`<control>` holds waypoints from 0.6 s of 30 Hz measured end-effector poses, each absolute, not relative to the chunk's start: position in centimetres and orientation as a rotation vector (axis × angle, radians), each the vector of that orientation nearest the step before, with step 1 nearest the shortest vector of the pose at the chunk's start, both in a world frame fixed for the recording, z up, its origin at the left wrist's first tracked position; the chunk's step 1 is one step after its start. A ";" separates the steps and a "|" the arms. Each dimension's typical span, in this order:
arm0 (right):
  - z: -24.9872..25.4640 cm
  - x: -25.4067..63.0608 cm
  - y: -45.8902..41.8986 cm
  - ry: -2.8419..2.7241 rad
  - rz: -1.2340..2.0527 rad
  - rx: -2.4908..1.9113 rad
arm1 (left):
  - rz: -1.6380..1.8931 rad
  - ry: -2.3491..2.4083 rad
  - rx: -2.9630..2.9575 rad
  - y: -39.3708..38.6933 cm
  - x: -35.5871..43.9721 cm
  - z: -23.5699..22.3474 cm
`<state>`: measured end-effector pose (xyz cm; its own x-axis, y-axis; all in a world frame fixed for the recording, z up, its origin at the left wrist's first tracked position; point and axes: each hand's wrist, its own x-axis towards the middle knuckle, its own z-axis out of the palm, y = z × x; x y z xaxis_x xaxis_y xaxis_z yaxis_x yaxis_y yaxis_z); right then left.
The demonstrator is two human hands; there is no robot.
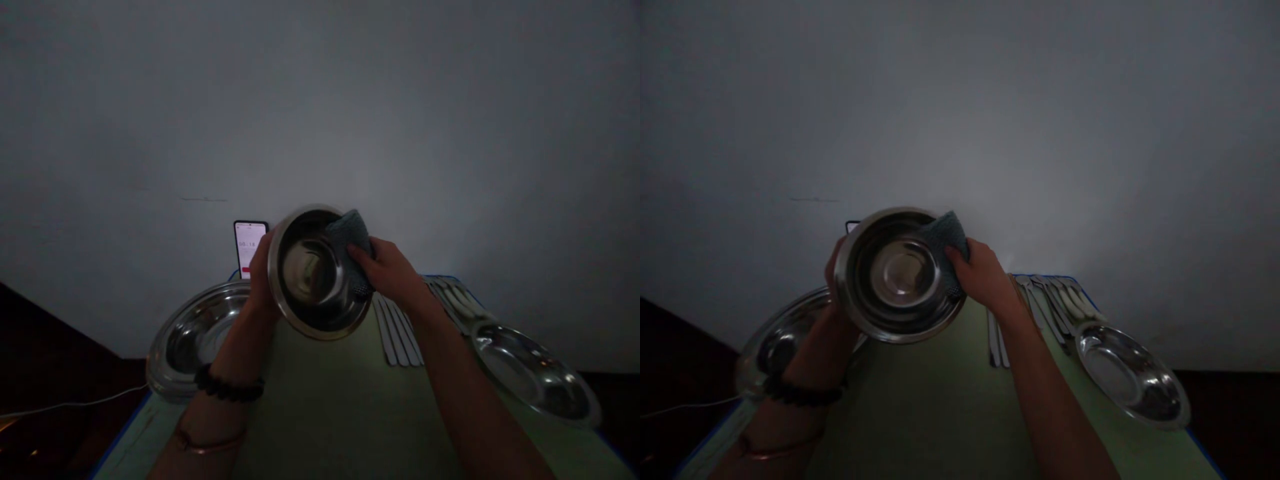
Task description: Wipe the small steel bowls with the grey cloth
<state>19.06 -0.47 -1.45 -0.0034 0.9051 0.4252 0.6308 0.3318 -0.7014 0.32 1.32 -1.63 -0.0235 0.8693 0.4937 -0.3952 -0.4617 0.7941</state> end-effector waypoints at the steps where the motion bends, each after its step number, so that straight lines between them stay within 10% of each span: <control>1: -1.3 19.0 -0.6 -1.700 0.293 -1.418 | 1.675 0.580 1.225 1.3 0.4 -1.7; 9: -1.1 18.9 -0.9 -1.522 -0.061 -1.421 | 1.038 0.447 1.254 0.5 1.0 -1.1; 18: -1.0 18.7 -1.2 -1.548 -0.075 -1.346 | 1.124 0.406 1.355 0.3 0.7 -1.1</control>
